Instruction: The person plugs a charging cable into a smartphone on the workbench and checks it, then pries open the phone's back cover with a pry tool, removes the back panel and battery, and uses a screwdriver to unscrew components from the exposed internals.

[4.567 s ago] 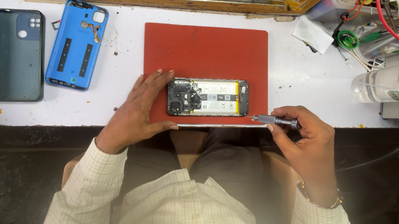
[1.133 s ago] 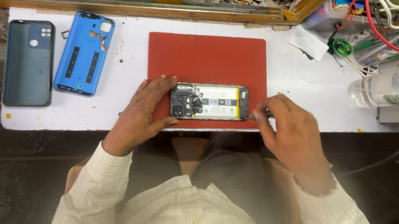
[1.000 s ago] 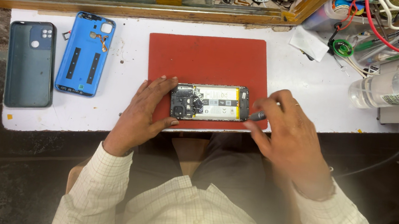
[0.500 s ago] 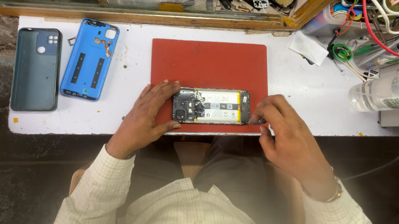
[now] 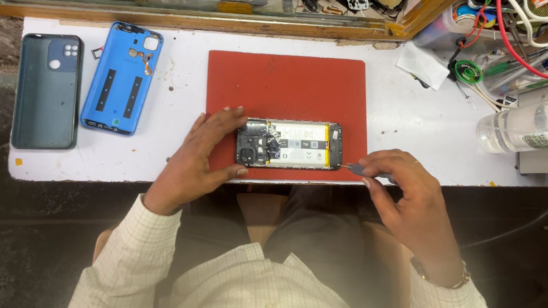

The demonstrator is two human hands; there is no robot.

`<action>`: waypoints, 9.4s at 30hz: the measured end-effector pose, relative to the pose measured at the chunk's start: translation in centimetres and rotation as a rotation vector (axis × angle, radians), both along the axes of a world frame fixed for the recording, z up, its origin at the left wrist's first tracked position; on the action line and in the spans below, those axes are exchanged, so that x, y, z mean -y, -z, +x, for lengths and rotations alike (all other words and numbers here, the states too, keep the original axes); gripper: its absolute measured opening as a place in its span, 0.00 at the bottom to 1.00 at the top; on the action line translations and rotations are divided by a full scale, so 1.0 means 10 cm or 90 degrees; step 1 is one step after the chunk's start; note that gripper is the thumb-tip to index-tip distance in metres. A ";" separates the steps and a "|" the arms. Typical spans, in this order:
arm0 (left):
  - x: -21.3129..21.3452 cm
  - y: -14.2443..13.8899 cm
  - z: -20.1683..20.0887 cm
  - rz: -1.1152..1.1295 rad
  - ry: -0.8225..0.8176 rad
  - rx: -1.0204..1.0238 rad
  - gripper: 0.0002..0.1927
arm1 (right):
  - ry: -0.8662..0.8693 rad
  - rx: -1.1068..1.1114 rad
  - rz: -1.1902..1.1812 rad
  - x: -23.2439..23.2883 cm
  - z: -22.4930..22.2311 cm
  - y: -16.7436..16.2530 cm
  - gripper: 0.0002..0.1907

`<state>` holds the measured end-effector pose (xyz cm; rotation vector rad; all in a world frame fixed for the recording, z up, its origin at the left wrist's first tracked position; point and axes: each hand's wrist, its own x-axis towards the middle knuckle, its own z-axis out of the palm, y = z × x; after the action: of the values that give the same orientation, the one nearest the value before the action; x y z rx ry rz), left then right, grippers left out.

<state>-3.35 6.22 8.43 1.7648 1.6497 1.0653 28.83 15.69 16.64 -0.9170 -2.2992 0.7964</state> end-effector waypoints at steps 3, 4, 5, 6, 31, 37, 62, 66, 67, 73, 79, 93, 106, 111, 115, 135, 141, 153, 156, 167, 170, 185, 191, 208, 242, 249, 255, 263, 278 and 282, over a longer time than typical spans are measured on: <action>0.02 -0.07 0.19 0.080 -0.063 -0.008 0.30 | 0.048 -0.115 -0.096 0.03 0.03 0.10 0.10; 0.02 -0.09 0.28 0.117 -0.090 -0.020 0.27 | 0.056 -0.187 -0.148 0.04 0.02 0.15 0.11; 0.00 -0.11 0.38 0.106 -0.093 0.004 0.23 | 0.063 -0.258 -0.200 0.05 0.01 0.19 0.12; -0.02 -0.13 0.48 0.095 -0.096 0.028 0.21 | 0.070 -0.330 -0.252 0.06 -0.01 0.24 0.13; -0.37 -0.24 0.92 0.181 -0.039 0.100 0.06 | 0.032 -0.499 -0.319 0.04 -0.17 0.56 0.15; -0.33 -0.19 0.84 0.184 -0.028 0.086 0.11 | 0.052 -0.506 -0.328 0.03 -0.16 0.55 0.14; 0.02 0.05 0.07 0.006 -0.060 -0.085 0.41 | 0.114 -0.115 -0.073 -0.11 -0.08 0.25 0.11; 0.02 0.05 0.08 -0.010 -0.067 -0.084 0.41 | 0.096 -0.120 -0.029 -0.13 -0.09 0.25 0.11; 0.01 0.05 0.08 -0.011 -0.068 -0.085 0.41 | 0.099 -0.117 -0.036 -0.13 -0.09 0.25 0.11; 0.01 0.04 0.07 -0.012 -0.064 -0.084 0.40 | 0.100 -0.093 -0.031 -0.15 -0.11 0.23 0.11; 0.01 0.03 0.08 -0.013 -0.067 -0.073 0.40 | 0.099 -0.025 0.023 -0.16 -0.20 0.09 0.10; 0.00 0.05 0.07 0.002 -0.066 -0.056 0.41 | -0.021 0.205 0.162 -0.39 -0.49 -0.12 0.07; 0.00 0.05 0.06 -0.002 -0.064 -0.058 0.41 | -0.075 0.196 0.085 -0.31 -0.45 -0.29 0.15; 0.01 0.05 0.07 0.007 -0.063 -0.057 0.41 | 0.044 0.292 0.089 -0.29 -0.48 -0.29 0.11; 0.01 0.04 0.07 0.009 -0.062 -0.058 0.41 | -0.066 0.153 0.106 -0.29 -0.43 -0.24 0.16; 0.01 0.03 0.07 0.002 -0.065 -0.066 0.40 | 0.054 -0.121 0.272 -0.19 -0.23 0.59 0.28; 0.01 0.03 0.08 0.005 -0.065 -0.067 0.40 | 0.095 -0.150 0.351 -0.20 -0.25 0.72 0.34; 0.01 0.02 0.08 0.005 -0.064 -0.069 0.40 | 0.089 -0.136 0.307 -0.19 -0.23 0.87 0.29; 0.01 0.03 0.08 0.005 -0.062 -0.066 0.40 | 0.099 -0.163 0.317 -0.18 -0.26 0.85 0.30; 0.01 0.01 0.08 -0.002 -0.063 -0.067 0.40 | 0.082 -0.179 0.319 -0.19 -0.28 0.81 0.30; 0.02 0.01 0.08 -0.001 -0.067 -0.068 0.40 | 0.072 -0.175 0.315 -0.18 -0.29 0.80 0.29; 0.02 0.02 0.08 -0.003 -0.063 -0.069 0.39 | 0.107 -0.210 0.258 -0.21 -0.25 0.95 0.33; 0.01 0.02 0.07 -0.002 -0.062 -0.069 0.40 | 0.106 -0.199 0.337 -0.18 -0.30 0.89 0.35; 0.01 0.02 0.07 0.007 -0.060 -0.067 0.41 | 0.042 -0.321 0.109 -0.11 -0.25 0.90 0.31; 0.01 0.06 0.09 0.037 -0.087 -0.050 0.34 | 0.088 -0.225 0.243 -0.13 -0.25 0.81 0.33; 0.01 0.05 0.09 0.029 -0.085 -0.042 0.34 | 0.109 -0.160 0.262 -0.21 -0.27 0.72 0.30; 0.01 0.06 0.09 0.023 -0.085 -0.047 0.34 | 0.062 -0.230 0.190 -0.18 -0.28 0.66 0.28; 0.02 0.06 0.08 0.025 -0.086 -0.046 0.35 | 0.034 -0.175 0.256 -0.18 -0.36 0.56 0.30; 0.02 0.07 0.09 0.013 -0.088 -0.048 0.35 | 0.076 -0.177 0.264 -0.22 -0.27 0.84 0.31; 0.02 0.06 0.09 0.013 -0.091 -0.050 0.35 | 0.053 -0.157 0.314 -0.21 -0.26 0.87 0.31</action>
<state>-2.42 6.02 7.79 1.7442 1.8421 1.0905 26.24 17.81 7.92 -0.6436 -2.0829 0.2622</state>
